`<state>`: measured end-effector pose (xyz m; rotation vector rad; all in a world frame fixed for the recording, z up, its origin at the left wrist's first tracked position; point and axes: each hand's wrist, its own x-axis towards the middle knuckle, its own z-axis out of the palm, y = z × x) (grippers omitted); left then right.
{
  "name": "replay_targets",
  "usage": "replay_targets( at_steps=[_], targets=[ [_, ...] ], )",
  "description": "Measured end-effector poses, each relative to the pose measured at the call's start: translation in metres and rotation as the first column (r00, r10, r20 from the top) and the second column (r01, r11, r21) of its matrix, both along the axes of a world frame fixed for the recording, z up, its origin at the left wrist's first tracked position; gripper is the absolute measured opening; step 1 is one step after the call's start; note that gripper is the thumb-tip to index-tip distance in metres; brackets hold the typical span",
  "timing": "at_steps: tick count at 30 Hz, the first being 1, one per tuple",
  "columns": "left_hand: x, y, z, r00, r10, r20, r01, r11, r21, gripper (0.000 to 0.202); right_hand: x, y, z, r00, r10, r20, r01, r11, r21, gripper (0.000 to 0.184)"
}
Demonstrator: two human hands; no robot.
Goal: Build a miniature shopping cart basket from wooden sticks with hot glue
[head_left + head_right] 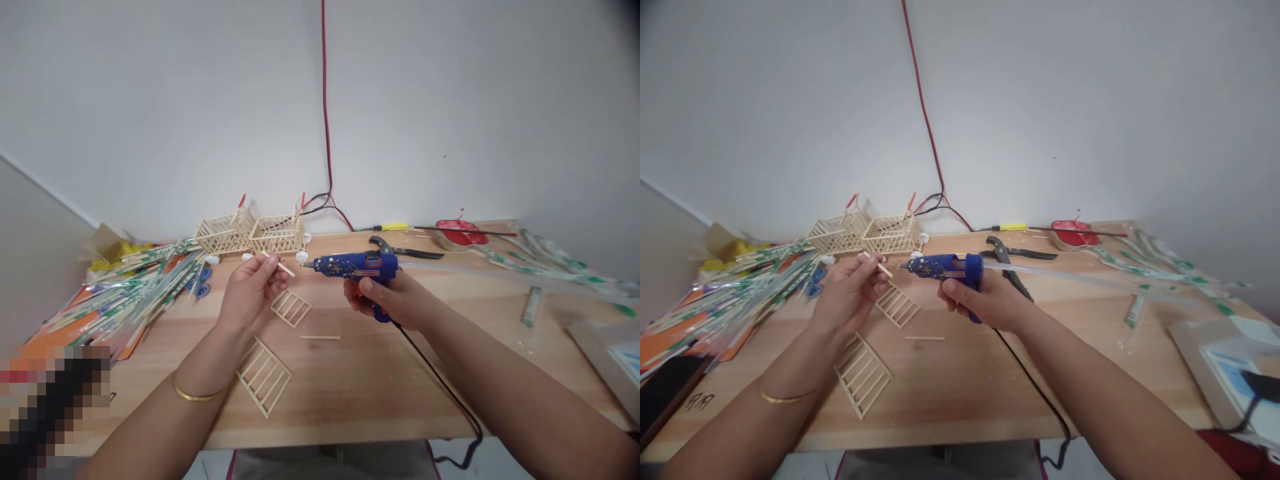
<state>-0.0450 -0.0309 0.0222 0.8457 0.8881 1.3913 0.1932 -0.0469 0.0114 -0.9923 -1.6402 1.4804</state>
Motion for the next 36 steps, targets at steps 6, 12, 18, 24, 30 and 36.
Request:
replay_targets(
  at_steps=[6,12,18,24,30,36],
  targets=[
    [0.0006,-0.0018,0.0013,0.987,-0.037,0.158,0.057,0.991,-0.121,0.003,-0.0008,-0.0037,0.0040,1.000,0.021,-0.021,-0.020,0.999,0.050,0.052],
    [0.0034,-0.0046,0.0016,0.964,-0.061,0.258,0.104,0.982,-0.158,0.008,-0.0017,-0.0033,0.0062,0.998,0.031,0.051,-0.036,0.993,0.115,0.054],
    [0.0053,-0.0065,0.0046,0.961,-0.048,0.273,0.099,0.979,-0.176,0.015,0.0002,-0.0016,0.0014,0.996,0.064,0.059,-0.073,0.983,0.168,0.051],
    [0.0057,-0.0066,0.0046,0.957,-0.067,0.283,0.118,0.979,-0.165,0.016,-0.0021,-0.0024,0.0043,0.996,0.064,0.067,-0.074,0.986,0.150,0.052],
    [0.0068,-0.0082,0.0062,0.955,-0.070,0.289,0.123,0.978,-0.167,0.018,-0.0042,-0.0035,0.0094,0.996,0.065,0.063,-0.075,0.982,0.171,0.051],
    [0.0067,-0.0085,0.0071,0.957,-0.063,0.282,0.117,0.977,-0.177,0.007,-0.0039,-0.0037,0.0099,0.995,0.061,0.083,-0.074,0.984,0.163,0.052]
  ],
)
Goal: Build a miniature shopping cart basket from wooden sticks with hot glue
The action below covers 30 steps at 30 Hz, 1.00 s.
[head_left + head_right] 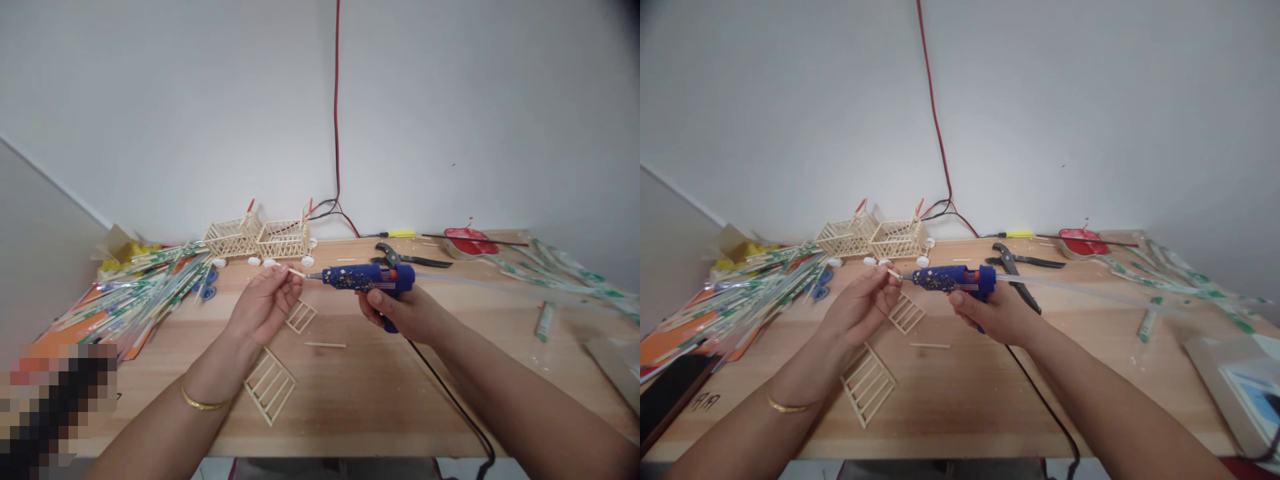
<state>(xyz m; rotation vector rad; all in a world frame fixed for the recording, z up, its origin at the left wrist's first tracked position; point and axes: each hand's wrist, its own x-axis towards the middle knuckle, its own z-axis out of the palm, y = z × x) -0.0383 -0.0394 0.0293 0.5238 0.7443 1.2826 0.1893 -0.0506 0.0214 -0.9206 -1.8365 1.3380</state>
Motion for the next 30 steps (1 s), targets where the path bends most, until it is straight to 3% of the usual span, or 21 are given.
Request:
replay_targets(
  at_steps=[30],
  targets=[
    [-0.0013,0.0019,-0.0031,1.000,0.021,-0.001,-0.021,1.000,0.021,0.008,0.0035,0.0009,-0.0079,0.987,-0.107,0.121,0.107,0.994,0.008,0.049]
  ],
)
